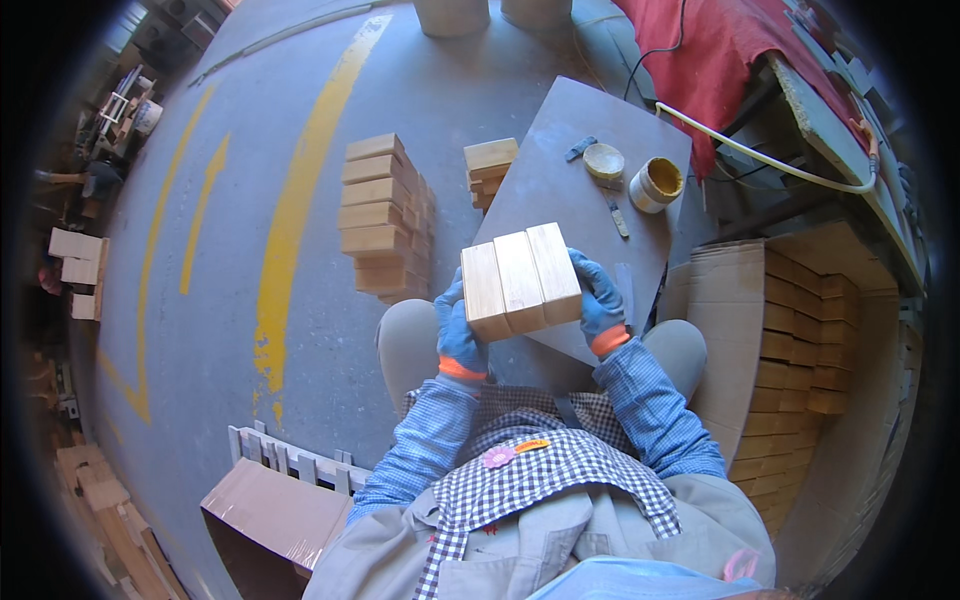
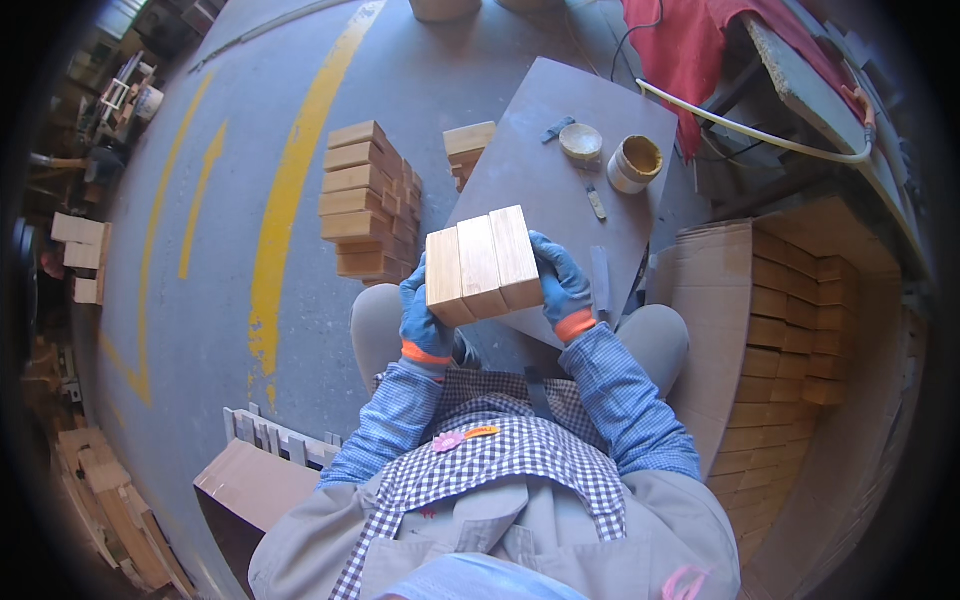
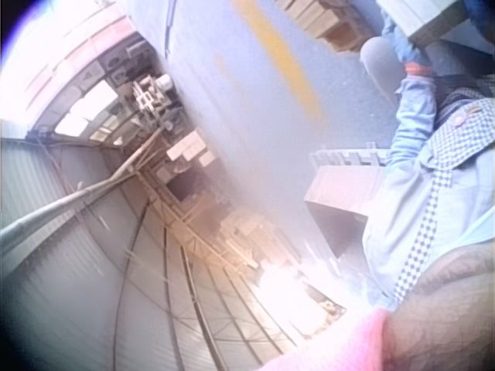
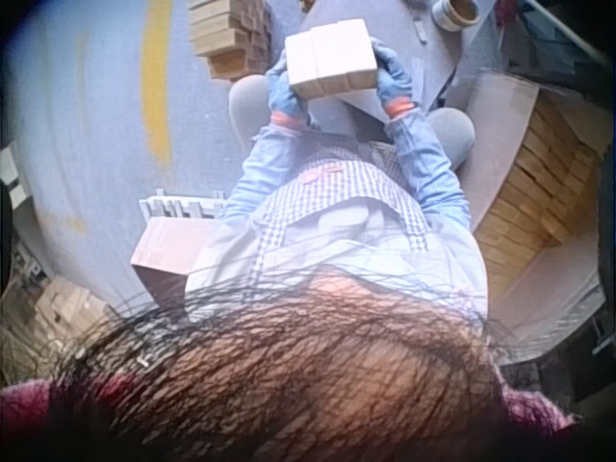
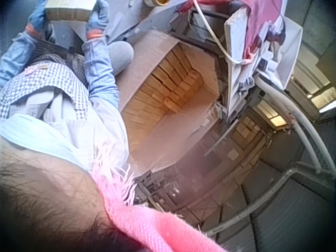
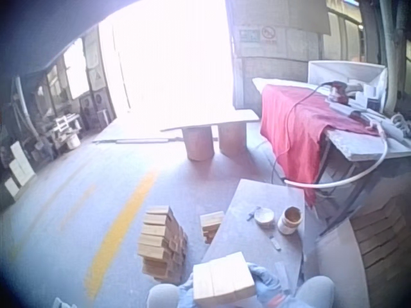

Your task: The person sits on the floor and assembles small wooden blocks into a larger rectangular block. They apply glue to the edges of the blocks and press them together, repeating the process to build the structure.

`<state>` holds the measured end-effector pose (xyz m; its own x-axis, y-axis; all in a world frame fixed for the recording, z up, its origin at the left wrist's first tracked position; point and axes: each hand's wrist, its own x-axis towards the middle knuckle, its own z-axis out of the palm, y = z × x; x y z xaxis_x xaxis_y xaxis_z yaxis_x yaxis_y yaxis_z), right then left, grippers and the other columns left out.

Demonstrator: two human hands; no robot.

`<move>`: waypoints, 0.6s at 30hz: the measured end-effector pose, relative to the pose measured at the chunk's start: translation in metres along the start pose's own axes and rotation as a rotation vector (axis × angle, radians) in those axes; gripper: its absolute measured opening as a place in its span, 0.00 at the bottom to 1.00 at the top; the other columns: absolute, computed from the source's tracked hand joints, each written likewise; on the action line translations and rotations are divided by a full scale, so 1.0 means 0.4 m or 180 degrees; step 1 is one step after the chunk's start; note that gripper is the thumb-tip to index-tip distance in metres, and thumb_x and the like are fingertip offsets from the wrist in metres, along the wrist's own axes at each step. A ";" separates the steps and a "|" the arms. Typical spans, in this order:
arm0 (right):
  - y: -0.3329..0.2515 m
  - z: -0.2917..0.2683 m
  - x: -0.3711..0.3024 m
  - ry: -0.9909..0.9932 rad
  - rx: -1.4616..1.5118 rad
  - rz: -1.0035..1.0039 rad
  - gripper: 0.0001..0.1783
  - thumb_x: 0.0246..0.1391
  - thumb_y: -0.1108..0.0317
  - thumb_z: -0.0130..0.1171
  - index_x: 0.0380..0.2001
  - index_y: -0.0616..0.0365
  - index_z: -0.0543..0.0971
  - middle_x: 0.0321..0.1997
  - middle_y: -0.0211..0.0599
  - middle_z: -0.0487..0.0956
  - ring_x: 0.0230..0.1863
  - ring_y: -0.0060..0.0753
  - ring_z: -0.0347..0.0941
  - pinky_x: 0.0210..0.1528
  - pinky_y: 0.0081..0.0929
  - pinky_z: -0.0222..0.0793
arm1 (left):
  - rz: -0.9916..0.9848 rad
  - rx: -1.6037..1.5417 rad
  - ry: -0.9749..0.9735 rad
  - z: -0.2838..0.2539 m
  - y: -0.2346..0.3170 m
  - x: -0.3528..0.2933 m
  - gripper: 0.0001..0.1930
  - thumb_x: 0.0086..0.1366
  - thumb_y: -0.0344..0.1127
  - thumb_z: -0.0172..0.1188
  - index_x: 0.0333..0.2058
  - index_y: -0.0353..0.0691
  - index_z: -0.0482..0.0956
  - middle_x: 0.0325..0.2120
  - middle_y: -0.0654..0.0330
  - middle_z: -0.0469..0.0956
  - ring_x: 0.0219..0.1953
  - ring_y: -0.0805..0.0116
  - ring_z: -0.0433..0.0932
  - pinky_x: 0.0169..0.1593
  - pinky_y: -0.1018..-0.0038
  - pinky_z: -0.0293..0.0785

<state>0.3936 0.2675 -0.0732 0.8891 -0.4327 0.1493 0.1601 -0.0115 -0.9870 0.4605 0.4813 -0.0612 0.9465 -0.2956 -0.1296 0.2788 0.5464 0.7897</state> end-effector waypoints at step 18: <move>0.073 -0.030 -0.039 0.0196 0.0128 0.0264 0.22 0.63 0.82 0.52 0.59 0.57 0.75 0.63 0.36 0.76 0.64 0.34 0.71 0.69 0.33 0.65 | -0.0150 0.0544 0.0079 -0.022 -0.050 0.014 0.14 0.73 0.32 0.47 0.54 0.36 0.69 0.64 0.52 0.69 0.60 0.61 0.73 0.65 0.65 0.69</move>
<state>0.3792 0.2633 -0.1052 0.8722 -0.4852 0.0621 0.1053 0.0622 -0.9925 0.4617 0.4756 -0.0832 0.9373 -0.2973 -0.1819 0.2933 0.3907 0.8725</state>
